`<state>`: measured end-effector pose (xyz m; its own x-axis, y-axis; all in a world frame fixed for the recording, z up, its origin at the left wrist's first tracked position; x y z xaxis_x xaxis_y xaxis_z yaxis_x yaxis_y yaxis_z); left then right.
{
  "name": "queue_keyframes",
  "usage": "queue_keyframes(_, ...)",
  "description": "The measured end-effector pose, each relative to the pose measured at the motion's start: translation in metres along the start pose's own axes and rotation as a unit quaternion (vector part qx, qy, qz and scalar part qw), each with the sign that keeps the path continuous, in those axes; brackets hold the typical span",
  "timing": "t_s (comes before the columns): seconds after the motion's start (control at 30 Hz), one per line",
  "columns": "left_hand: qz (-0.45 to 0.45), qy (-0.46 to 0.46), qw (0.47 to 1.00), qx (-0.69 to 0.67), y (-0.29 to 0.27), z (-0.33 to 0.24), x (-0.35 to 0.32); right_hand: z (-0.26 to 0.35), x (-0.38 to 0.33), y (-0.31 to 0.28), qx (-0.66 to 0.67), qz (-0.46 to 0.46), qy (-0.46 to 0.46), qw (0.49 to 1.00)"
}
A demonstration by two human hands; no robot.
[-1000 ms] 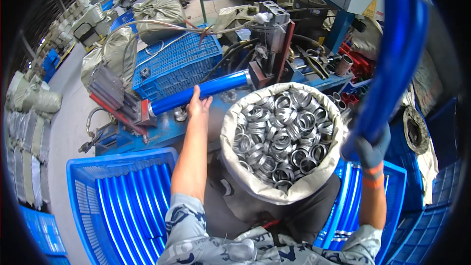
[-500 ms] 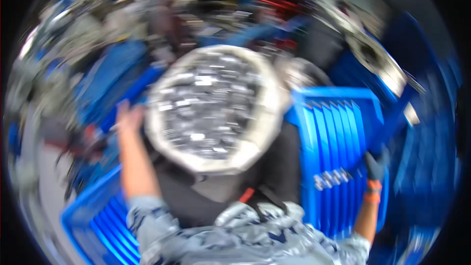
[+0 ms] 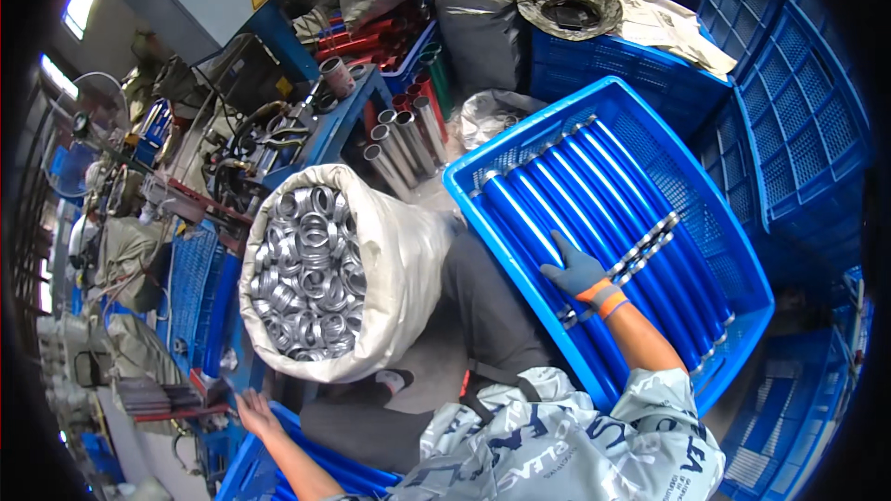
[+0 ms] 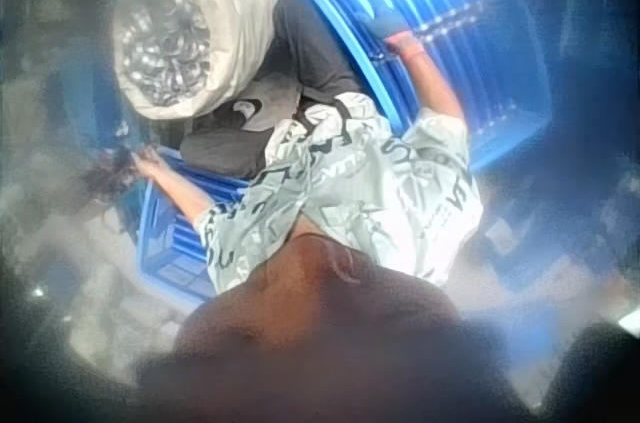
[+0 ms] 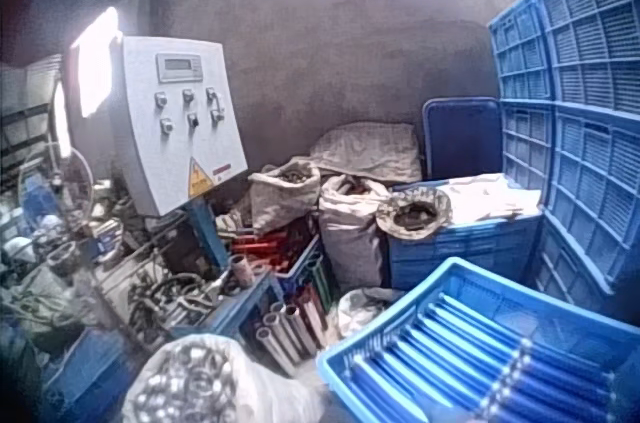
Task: The person assembles metal ring components onto blue cylinders by hand at an industrial workstation.
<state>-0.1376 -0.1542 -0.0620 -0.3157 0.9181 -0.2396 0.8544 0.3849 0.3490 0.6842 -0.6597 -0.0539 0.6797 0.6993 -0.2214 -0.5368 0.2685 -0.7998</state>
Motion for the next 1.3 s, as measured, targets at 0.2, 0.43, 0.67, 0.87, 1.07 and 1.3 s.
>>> queue_keyframes(0.2,-0.109,0.181,0.914,0.346,-0.185,-0.076,-0.127,0.002,0.049,0.049,-0.084,-0.050,-0.011,0.995)
queue_keyframes(0.43,-0.138,-0.013,0.831,0.539,-0.305,-0.068,-0.306,0.038,0.096,-0.001,-0.187,0.001,0.011,0.982)
queue_keyframes(0.67,-0.126,-0.080,0.824,0.546,-0.281,0.035,-0.367,0.085,0.152,0.021,-0.263,0.010,-0.001,0.965)
queue_keyframes(0.87,-0.084,-0.116,0.803,0.578,-0.248,0.112,-0.387,0.038,0.105,0.052,-0.277,0.030,0.069,0.958)
queue_keyframes(1.07,-0.060,-0.115,0.758,0.639,-0.244,0.133,-0.400,0.061,0.106,0.040,-0.182,-0.015,0.020,0.983)
queue_keyframes(1.3,-0.152,-0.104,0.689,0.701,-0.293,0.071,-0.445,0.057,0.147,0.007,-0.219,-0.039,-0.043,0.974)
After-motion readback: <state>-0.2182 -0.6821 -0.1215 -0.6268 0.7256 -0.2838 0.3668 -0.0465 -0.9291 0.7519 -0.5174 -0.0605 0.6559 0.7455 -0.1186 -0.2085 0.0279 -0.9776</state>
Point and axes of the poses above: each hand's wrist, its own x-axis towards the middle knuckle, its own y-axis out of the palm, z = x × y, the point moved 7 cm from there along x, towards the middle knuckle, and after that the axes turned 5 degrees about -x, right-handed, at the moved point
